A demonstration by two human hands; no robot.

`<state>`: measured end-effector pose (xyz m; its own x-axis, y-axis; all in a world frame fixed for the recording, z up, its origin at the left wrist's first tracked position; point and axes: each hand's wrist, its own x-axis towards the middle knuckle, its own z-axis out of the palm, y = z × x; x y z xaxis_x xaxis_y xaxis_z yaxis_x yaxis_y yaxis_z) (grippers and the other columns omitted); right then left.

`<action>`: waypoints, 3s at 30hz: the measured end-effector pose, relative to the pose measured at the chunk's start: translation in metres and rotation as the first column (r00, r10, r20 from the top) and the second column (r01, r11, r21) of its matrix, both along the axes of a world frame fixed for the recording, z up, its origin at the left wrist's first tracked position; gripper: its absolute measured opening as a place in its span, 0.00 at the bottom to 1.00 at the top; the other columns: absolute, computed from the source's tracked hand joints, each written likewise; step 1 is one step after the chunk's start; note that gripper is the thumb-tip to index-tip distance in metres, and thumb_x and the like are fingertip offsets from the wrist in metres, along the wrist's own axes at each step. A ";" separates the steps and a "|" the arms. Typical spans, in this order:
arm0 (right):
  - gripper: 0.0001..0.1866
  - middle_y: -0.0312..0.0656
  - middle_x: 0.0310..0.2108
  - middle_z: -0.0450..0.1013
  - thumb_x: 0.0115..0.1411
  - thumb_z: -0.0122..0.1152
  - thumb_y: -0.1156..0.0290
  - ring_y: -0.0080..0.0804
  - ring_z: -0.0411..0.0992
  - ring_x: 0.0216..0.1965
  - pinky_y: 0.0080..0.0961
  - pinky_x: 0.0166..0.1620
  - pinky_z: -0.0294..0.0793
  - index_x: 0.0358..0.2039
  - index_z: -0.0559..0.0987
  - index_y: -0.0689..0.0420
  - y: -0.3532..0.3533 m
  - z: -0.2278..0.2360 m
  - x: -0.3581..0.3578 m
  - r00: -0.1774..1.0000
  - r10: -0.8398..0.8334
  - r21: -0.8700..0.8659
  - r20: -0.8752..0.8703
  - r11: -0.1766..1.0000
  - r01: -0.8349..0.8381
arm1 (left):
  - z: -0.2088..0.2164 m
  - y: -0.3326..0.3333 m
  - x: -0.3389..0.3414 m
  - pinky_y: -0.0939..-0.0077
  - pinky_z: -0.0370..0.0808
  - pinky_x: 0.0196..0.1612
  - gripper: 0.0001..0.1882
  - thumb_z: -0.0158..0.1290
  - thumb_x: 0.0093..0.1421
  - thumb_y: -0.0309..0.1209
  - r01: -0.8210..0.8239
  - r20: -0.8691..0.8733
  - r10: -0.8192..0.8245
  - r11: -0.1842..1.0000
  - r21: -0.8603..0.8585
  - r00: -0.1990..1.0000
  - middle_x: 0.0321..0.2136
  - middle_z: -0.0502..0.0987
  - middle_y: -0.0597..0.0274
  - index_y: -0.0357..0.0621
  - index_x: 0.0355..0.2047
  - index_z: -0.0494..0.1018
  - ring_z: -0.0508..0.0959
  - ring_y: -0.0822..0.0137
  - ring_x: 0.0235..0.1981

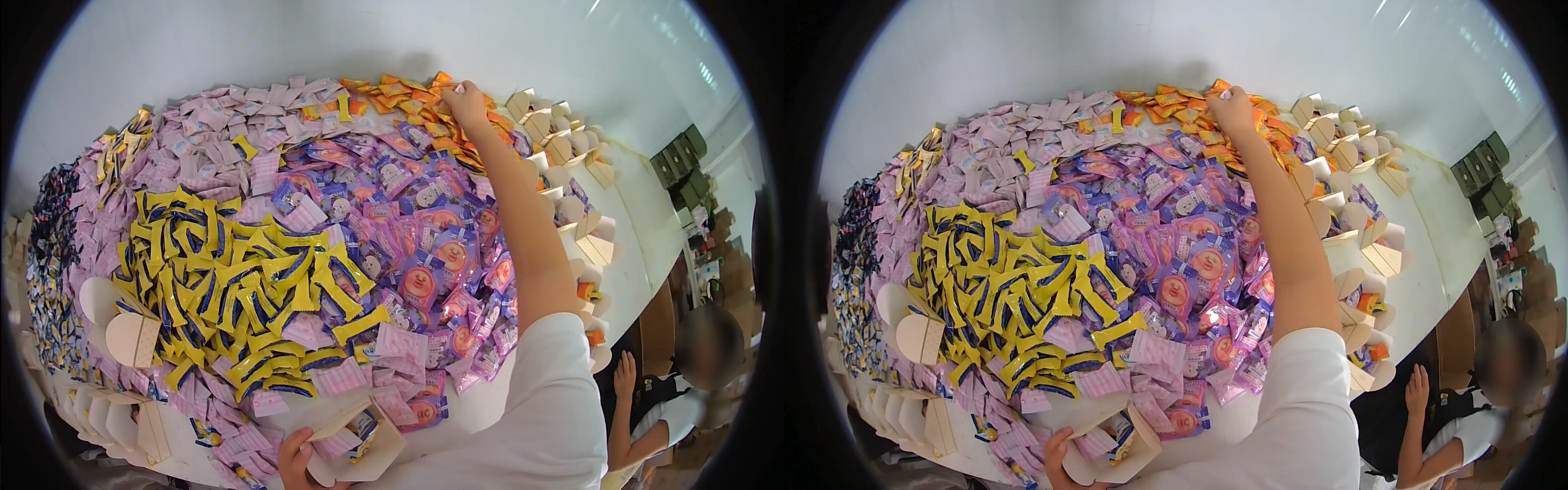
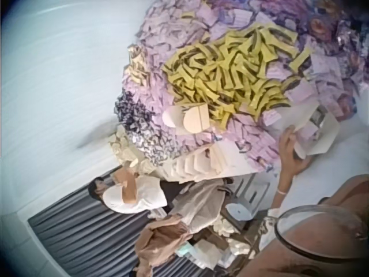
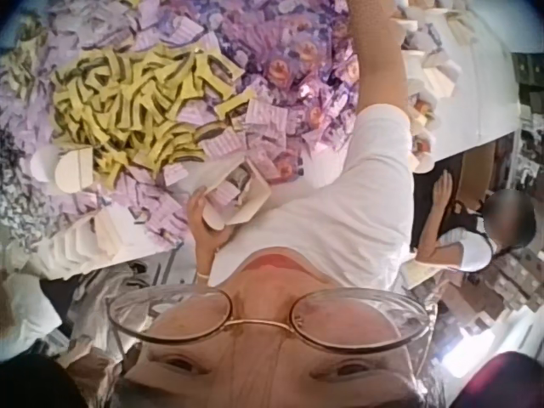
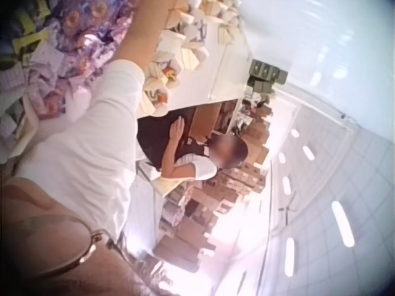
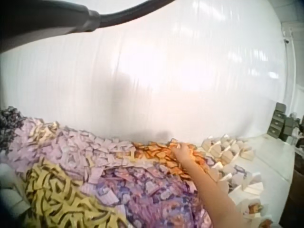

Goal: The person repeatedly picks small snack packets from a large pile on a table and places them into a small white tray. The person continues this sorting action throughout the clip, handling packets of various colors and designs.

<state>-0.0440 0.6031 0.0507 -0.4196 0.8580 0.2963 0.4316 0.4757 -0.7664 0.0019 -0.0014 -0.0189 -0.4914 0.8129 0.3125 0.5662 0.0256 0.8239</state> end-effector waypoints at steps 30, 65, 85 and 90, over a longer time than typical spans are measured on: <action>0.27 0.40 0.30 0.67 0.41 0.67 0.66 0.37 0.71 0.28 0.30 0.29 0.71 0.42 0.68 0.54 -0.416 0.044 0.114 0.098 0.765 -0.099 0.637 0.207 -0.973 | 0.012 0.010 0.000 0.63 0.63 0.51 0.46 0.66 0.34 0.33 -0.048 0.131 0.047 0.999 0.003 0.990 0.49 0.65 0.50 0.39 0.54 0.56 0.66 0.51 0.49; 0.07 0.35 0.19 0.63 0.38 0.61 0.77 0.30 0.68 0.27 0.47 0.53 0.61 0.19 0.71 0.56 -0.401 0.056 0.295 0.644 0.597 0.317 0.479 0.566 -0.761 | 0.059 0.027 0.043 0.57 0.66 0.50 0.43 0.67 0.37 0.37 0.214 -0.094 -0.199 0.960 0.180 0.975 0.50 0.64 0.40 0.49 0.53 0.57 0.68 0.46 0.50; 0.14 0.50 0.53 0.59 0.55 0.52 0.74 0.49 0.53 0.57 0.37 0.58 0.51 0.42 0.69 0.65 -0.182 -0.033 0.429 0.840 -0.142 0.557 0.523 0.803 -0.210 | 0.148 -0.072 0.001 0.72 0.65 0.28 0.13 0.53 0.52 0.44 0.172 -0.097 -0.145 0.716 0.677 0.985 0.28 0.70 0.63 0.50 0.30 0.68 0.68 0.63 0.30; 0.16 0.49 0.56 0.56 0.58 0.50 0.68 0.48 0.54 0.57 0.40 0.57 0.52 0.45 0.69 0.62 -0.214 0.014 0.351 0.950 -0.106 0.665 0.293 0.737 -0.123 | 0.199 -0.065 -0.010 0.77 0.68 0.33 0.07 0.51 0.54 0.37 0.588 -0.138 -0.689 0.476 0.654 0.712 0.31 0.74 0.67 0.49 0.27 0.72 0.71 0.70 0.35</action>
<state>0.3073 0.3896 0.0652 -0.5887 0.4789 0.6512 0.5711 0.8165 -0.0842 -0.0083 -0.0660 0.1799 0.0078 0.5545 0.8322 0.1011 -0.8284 0.5510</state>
